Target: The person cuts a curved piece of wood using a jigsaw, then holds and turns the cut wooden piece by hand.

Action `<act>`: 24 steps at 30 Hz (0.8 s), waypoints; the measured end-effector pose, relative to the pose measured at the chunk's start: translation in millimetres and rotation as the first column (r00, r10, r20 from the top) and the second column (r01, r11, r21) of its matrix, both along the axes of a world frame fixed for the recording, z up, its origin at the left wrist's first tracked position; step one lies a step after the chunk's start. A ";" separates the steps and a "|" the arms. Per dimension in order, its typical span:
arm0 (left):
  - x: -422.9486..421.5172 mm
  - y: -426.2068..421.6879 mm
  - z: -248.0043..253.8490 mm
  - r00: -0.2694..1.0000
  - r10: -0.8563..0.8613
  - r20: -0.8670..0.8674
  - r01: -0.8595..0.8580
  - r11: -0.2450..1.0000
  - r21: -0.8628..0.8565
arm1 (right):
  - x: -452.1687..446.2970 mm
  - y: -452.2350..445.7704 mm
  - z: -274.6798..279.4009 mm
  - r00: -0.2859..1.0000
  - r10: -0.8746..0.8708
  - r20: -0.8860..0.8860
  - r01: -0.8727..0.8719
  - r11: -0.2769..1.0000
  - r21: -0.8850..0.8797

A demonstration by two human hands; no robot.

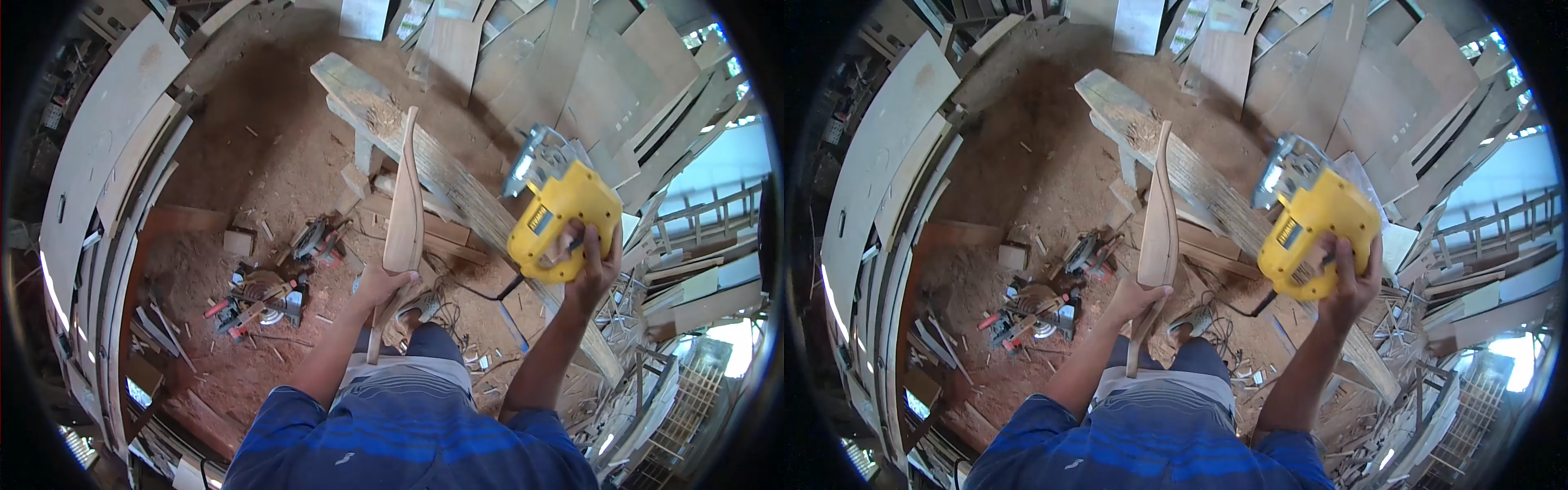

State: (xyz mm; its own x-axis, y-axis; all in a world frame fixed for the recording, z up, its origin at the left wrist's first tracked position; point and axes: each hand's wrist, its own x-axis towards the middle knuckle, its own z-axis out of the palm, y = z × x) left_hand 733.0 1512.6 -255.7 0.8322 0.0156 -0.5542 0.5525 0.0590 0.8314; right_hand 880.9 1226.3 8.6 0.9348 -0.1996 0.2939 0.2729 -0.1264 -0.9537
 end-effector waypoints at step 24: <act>70.7 -72.3 150.6 0.930 0.190 0.313 -0.174 0.982 -0.078 | -62.0 -220.8 -127.4 0.948 0.077 -0.310 0.113 0.826 0.552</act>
State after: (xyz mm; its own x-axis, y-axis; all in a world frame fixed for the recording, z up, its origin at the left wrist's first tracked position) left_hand 803.7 1440.3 -105.1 0.9503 0.1634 -0.2649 0.2356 0.1783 0.9554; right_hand 818.9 1005.5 -118.8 0.9510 -0.2565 -0.1725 -0.0407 0.4493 -0.8924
